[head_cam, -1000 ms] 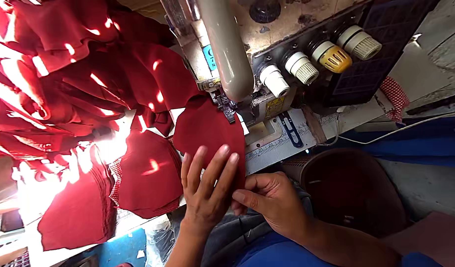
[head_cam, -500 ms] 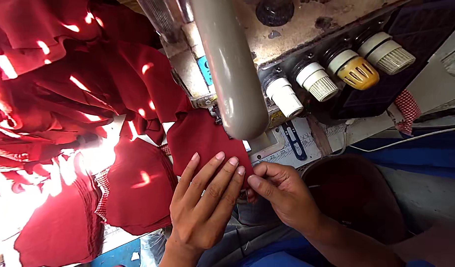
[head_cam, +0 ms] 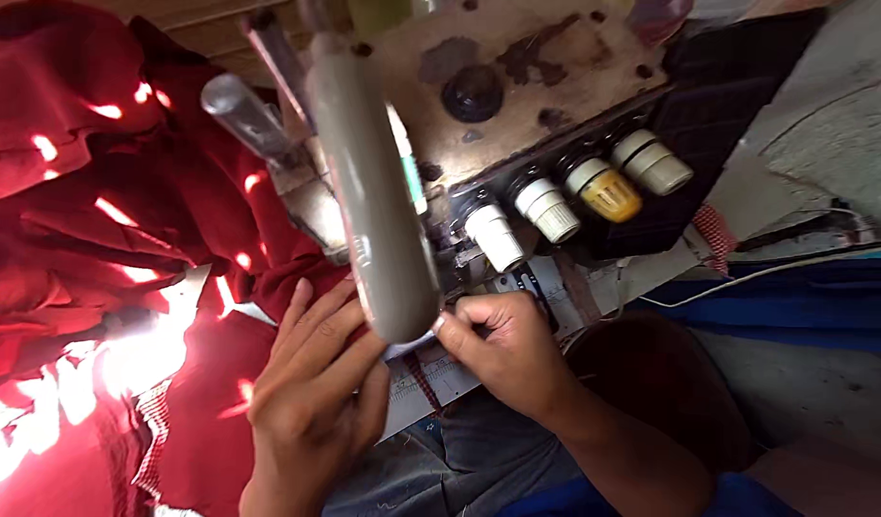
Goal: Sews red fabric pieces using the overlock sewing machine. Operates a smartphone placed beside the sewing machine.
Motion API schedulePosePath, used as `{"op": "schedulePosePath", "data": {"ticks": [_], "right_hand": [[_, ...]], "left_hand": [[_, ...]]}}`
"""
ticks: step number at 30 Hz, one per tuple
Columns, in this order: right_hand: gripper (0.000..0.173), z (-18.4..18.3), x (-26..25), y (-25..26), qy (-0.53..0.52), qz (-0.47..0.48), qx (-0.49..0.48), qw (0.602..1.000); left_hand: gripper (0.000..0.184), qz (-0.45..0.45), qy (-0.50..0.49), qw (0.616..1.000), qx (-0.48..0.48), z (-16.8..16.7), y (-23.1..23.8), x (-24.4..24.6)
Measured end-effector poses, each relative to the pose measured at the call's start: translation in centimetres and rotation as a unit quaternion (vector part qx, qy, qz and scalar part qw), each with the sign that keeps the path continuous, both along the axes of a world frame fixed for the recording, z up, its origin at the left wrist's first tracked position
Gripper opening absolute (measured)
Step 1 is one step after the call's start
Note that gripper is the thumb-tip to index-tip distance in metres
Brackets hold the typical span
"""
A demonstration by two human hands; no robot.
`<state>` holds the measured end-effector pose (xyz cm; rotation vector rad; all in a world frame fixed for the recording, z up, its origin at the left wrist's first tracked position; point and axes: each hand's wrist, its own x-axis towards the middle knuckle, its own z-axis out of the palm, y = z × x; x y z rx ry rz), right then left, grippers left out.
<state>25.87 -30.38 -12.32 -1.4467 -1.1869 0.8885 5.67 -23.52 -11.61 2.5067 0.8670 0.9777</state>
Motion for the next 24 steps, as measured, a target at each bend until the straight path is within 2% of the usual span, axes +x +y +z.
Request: {"op": "schedulePosePath", "data": {"ticks": [4, 6, 9, 11, 12, 14, 16, 18, 24], "right_hand": [[0.037, -0.6, 1.5, -1.5, 0.029, 0.039, 0.086, 0.995], [0.036, -1.1, 3.2, -2.8, 0.025, 0.013, 0.163, 0.986], [0.030, -0.7, 6.7, -4.7, -0.023, -0.153, 0.242, 0.958], [0.019, 0.2, 9.5, -4.5, -0.078, -0.278, 0.280, 0.916], [0.019, 0.7, 11.0, -4.1, -0.109, -0.314, 0.287, 0.898], [0.044, 1.8, 13.3, -3.0, -0.173, -0.344, 0.245, 0.890], [0.064, 2.9, 14.5, -1.5, -0.211, -0.336, 0.160, 0.904], [0.071, 3.7, 14.9, 0.2, -0.212, -0.323, 0.115, 0.915], [0.078, 4.1, 14.7, 2.1, -0.223, -0.358, 0.073, 0.904]], "left_hand": [[0.033, 0.041, -0.002, 0.999, -0.012, 0.4, 1.9, 0.4], [0.033, 0.065, -0.006, 0.998, -0.011, 0.3, 2.4, 0.7], [0.037, 0.093, -0.011, 0.996, 0.000, -0.2, 2.4, 1.2], [0.040, 0.093, -0.012, 0.996, 0.007, -0.6, 2.3, 1.2], [0.041, 0.091, -0.013, 0.996, 0.007, -0.8, 2.4, 1.0], [0.042, 0.087, -0.018, 0.996, 0.010, -1.0, 2.4, 1.0], [0.042, 0.087, -0.020, 0.996, 0.015, -0.8, 2.4, 1.1], [0.043, 0.086, -0.021, 0.996, 0.022, -0.5, 2.5, 1.2], [0.042, 0.080, -0.032, 0.996, 0.035, -0.5, 2.5, 1.4]]}}
